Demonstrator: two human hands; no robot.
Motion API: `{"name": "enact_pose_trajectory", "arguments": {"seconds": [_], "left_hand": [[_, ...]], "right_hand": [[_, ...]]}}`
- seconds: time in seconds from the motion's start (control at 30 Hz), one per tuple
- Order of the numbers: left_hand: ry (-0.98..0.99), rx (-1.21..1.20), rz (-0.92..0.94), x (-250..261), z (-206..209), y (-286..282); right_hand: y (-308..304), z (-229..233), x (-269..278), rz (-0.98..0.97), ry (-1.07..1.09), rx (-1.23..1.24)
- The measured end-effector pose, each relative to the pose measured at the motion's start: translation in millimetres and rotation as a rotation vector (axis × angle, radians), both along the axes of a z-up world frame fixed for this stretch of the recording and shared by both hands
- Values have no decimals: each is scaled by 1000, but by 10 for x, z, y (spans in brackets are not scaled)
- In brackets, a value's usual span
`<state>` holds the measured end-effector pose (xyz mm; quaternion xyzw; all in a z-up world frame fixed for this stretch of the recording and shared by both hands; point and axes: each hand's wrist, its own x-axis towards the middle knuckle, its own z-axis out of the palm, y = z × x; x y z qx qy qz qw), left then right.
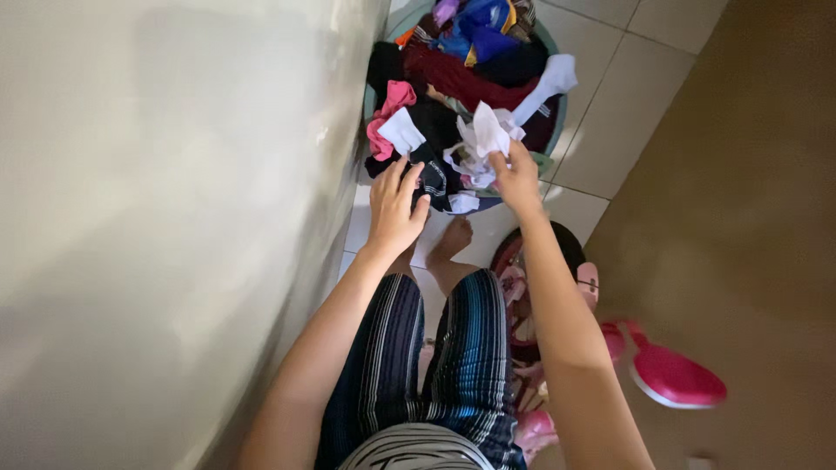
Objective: The person picks up various garments from a laundry basket, places them on hangers, and hangs them on a balcony railing. The person handles a white t-shirt, a pink shirt, an orange shirt, a white cloth, and a black garment.
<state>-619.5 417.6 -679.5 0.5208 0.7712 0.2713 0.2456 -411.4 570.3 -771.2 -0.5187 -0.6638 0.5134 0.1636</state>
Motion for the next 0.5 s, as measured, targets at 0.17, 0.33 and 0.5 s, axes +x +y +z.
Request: {"name": "enact_pose_trajectory", "arguments": {"seconds": [0.17, 0.33, 0.5], "left_hand": [[-32, 3, -15, 46, 547, 89], [-72, 91, -15, 36, 1152, 265], [-99, 212, -75, 58, 1860, 595]], "right_hand": [[16, 698, 180, -85, 144, -259], [6, 1421, 247, -231, 333, -520], [-33, 2263, 257, -222, 440, -516]]}}
